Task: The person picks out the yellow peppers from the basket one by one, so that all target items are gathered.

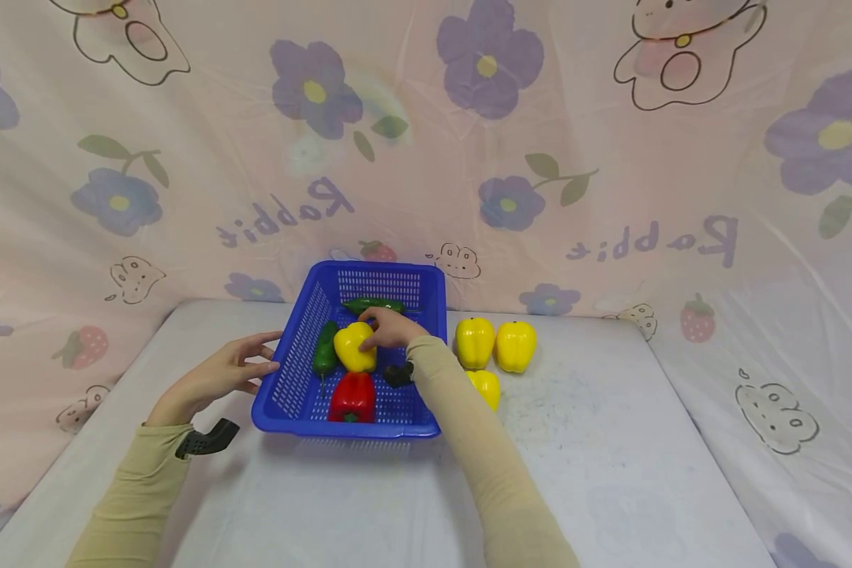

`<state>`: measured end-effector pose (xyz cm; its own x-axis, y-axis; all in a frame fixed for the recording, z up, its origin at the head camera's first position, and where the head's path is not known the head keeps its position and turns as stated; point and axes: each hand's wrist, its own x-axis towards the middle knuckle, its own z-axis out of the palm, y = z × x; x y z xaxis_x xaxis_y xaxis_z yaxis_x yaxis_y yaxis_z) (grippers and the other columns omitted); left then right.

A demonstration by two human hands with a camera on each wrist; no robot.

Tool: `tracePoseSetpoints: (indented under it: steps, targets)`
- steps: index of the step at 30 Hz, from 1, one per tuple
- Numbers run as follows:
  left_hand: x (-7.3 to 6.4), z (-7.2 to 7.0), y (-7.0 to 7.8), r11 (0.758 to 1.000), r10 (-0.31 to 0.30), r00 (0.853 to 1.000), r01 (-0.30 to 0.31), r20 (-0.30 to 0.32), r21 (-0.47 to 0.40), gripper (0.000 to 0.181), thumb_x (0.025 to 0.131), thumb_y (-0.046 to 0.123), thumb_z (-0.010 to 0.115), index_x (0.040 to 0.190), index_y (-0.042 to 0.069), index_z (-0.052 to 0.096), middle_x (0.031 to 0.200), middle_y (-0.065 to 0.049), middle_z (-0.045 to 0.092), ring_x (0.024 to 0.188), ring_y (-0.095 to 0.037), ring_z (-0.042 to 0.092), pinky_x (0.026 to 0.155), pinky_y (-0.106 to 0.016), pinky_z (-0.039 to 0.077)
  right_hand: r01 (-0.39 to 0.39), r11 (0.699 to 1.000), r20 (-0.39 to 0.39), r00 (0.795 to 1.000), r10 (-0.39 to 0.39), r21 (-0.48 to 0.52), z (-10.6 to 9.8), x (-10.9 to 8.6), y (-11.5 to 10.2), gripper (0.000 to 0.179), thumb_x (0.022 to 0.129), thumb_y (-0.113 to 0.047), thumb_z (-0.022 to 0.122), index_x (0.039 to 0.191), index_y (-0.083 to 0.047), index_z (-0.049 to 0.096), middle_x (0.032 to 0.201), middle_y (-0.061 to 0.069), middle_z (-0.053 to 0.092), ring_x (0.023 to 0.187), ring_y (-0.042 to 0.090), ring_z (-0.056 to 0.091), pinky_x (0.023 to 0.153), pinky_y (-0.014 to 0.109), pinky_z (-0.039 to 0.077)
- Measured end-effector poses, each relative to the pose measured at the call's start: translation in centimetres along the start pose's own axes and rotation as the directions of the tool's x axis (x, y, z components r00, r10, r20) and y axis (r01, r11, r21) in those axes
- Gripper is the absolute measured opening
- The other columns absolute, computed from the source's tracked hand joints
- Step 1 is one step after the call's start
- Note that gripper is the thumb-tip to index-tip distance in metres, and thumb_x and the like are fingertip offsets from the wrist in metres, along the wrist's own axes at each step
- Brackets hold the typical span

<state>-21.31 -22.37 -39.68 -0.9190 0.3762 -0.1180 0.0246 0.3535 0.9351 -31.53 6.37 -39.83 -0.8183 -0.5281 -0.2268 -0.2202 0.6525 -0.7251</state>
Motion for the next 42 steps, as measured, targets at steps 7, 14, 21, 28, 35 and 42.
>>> tracePoseSetpoints:
  steps: [7, 14, 21, 28, 35, 42]
  targets:
    - [0.1, 0.0, 0.1, 1.0, 0.0, 1.0, 0.0, 0.001, 0.008, 0.066, 0.097, 0.01, 0.057, 0.15, -0.002, 0.02, 0.111, -0.025, 0.048, 0.085, -0.027, 0.064, 0.068, -0.04, 0.058, -0.041, 0.995, 0.026, 0.999, 0.039, 0.091, -0.1, -0.2, 0.0, 0.05, 0.087, -0.009, 0.07, 0.132, -0.01, 0.05, 0.13, 0.015, 0.049, 0.115, 0.028, 0.051, 0.094, 0.041, 0.048]
    - [0.2, 0.1, 0.1, 1.0, 0.003, 1.0, -0.003, 0.002, 0.009, 0.065, 0.097, 0.01, 0.057, 0.15, -0.003, 0.021, 0.111, -0.025, 0.048, 0.085, -0.027, 0.064, 0.068, -0.04, 0.058, -0.05, 0.988, 0.046, 0.998, 0.044, 0.146, -0.3, -0.4, 0.3, 0.052, 0.086, -0.007, 0.07, 0.133, -0.009, 0.048, 0.129, 0.018, 0.049, 0.111, 0.03, 0.054, 0.087, 0.042, 0.053]
    - [0.2, 0.1, 0.0, 1.0, 0.0, 1.0, 0.0, -0.004, 0.012, 0.065, 0.097, 0.01, 0.057, 0.15, -0.002, 0.021, 0.111, -0.025, 0.048, 0.085, -0.027, 0.064, 0.068, -0.04, 0.058, -0.051, 0.988, 0.032, 0.998, 0.047, 0.149, -0.9, -0.9, 0.6, 0.051, 0.086, -0.006, 0.071, 0.132, -0.009, 0.049, 0.126, 0.018, 0.051, 0.107, 0.03, 0.055, 0.084, 0.041, 0.054]
    - [0.0, 0.1, 0.0, 1.0, -0.003, 1.0, 0.003, -0.009, 0.015, 0.066, 0.097, 0.01, 0.057, 0.15, -0.001, 0.02, 0.112, -0.024, 0.049, 0.086, -0.027, 0.064, 0.069, -0.04, 0.058, 0.004, 0.99, -0.004, 1.0, -0.003, 0.144, -2.0, -2.2, 0.3, 0.052, 0.083, -0.006, 0.072, 0.13, -0.01, 0.051, 0.127, 0.017, 0.051, 0.107, 0.03, 0.056, 0.082, 0.04, 0.055]
    - [-0.2, 0.1, 0.0, 1.0, -0.001, 1.0, 0.001, -0.009, 0.007, 0.066, 0.097, 0.01, 0.057, 0.15, -0.001, 0.021, 0.112, -0.025, 0.049, 0.086, -0.028, 0.063, 0.069, -0.04, 0.058, 0.078, 0.99, -0.038, 0.997, -0.073, 0.12, -3.2, -4.0, 0.2, 0.053, 0.083, -0.008, 0.073, 0.13, -0.014, 0.051, 0.131, 0.013, 0.052, 0.108, 0.029, 0.057, 0.081, 0.034, 0.055]
    - [-0.1, 0.0, -0.1, 1.0, 0.007, 1.0, -0.007, 0.001, -0.001, 0.066, 0.097, 0.009, 0.057, 0.15, -0.002, 0.02, 0.112, -0.026, 0.049, 0.085, -0.028, 0.064, 0.069, -0.04, 0.058, 0.126, 0.982, -0.094, 0.989, -0.113, 0.144, -4.8, -6.3, 0.0, 0.052, 0.083, -0.009, 0.073, 0.129, -0.015, 0.051, 0.131, 0.011, 0.05, 0.107, 0.031, 0.058, 0.085, 0.038, 0.053]
